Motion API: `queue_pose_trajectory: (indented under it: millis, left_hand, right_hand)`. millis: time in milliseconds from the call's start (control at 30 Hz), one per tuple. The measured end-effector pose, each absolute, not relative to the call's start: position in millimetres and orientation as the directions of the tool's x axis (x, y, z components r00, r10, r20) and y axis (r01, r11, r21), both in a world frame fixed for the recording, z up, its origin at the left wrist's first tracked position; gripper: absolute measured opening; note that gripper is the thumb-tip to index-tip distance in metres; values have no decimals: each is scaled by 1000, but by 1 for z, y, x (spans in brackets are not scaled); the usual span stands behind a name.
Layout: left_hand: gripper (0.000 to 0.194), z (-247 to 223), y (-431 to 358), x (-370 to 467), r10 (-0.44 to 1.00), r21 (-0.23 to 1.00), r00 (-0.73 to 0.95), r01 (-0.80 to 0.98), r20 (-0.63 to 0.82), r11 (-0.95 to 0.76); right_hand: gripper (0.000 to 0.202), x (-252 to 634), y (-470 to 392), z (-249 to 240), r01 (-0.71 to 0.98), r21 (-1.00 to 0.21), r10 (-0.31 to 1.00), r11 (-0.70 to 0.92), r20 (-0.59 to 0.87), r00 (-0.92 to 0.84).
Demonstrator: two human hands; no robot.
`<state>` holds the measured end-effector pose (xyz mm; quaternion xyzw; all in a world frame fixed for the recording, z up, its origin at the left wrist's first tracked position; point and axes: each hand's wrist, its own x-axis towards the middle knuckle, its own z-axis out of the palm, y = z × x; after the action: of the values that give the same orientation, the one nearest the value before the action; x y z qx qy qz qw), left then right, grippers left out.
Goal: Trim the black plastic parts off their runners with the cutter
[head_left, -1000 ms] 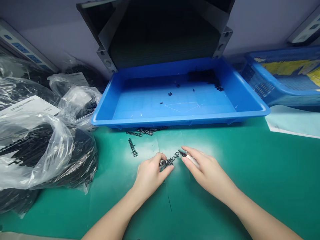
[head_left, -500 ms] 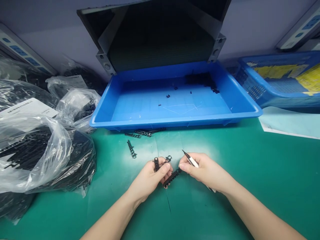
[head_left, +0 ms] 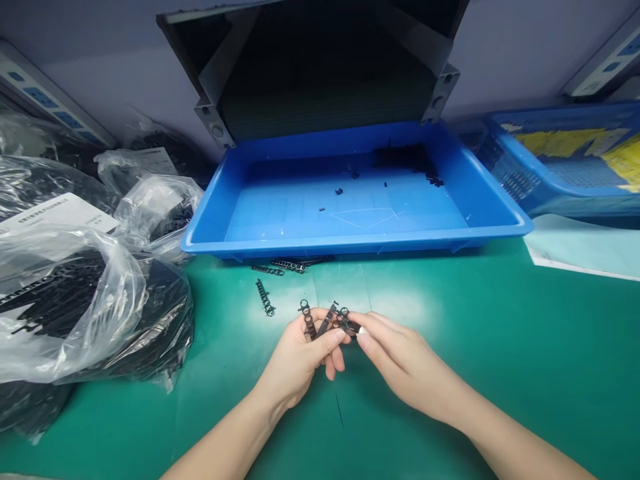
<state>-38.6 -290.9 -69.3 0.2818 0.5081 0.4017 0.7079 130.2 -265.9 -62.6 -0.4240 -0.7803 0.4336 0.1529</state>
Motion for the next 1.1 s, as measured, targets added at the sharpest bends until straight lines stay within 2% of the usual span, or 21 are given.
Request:
queue_pose_trajectory:
  millis: [100,200,533,767,900,1000,1100]
  left_hand:
    - [25,-71,-292,-39,859,811,172,-281,-483,513]
    - [24,-73,-294,-38,865,822,177,-270,-470,502]
    - [22,-76,-297,-35,876,849,134,-215,-464,483]
    - [29,-74,-297,-32,861,839,120,-195,-494,509]
    - [24,-75,-300,-29,866,848,88,-176,-492,500]
    - [22,-74,-300,-29,881,876,77,-97,-467,473]
    - [18,-69,-292,-43,921,913,28,149,-388,380]
  right_hand:
    - [34,128,-268,-64,557,-733,762,390,-84,-643]
    - [32,126,-270,-65,573,-685,759,450,-44,-649]
    - [34,122,-275,-64,601,-644,800,474,29,-600]
    - [33,118,-280,-68,606,-619,818,499,105,-566]
    - [31,116,-283,-72,628,-603,835,493,125,-536]
    - [32,115,-283,-74,637,-601,848,483,140,-511]
    - [35,116,-280,-75,634,-629,867,449,135,-479]
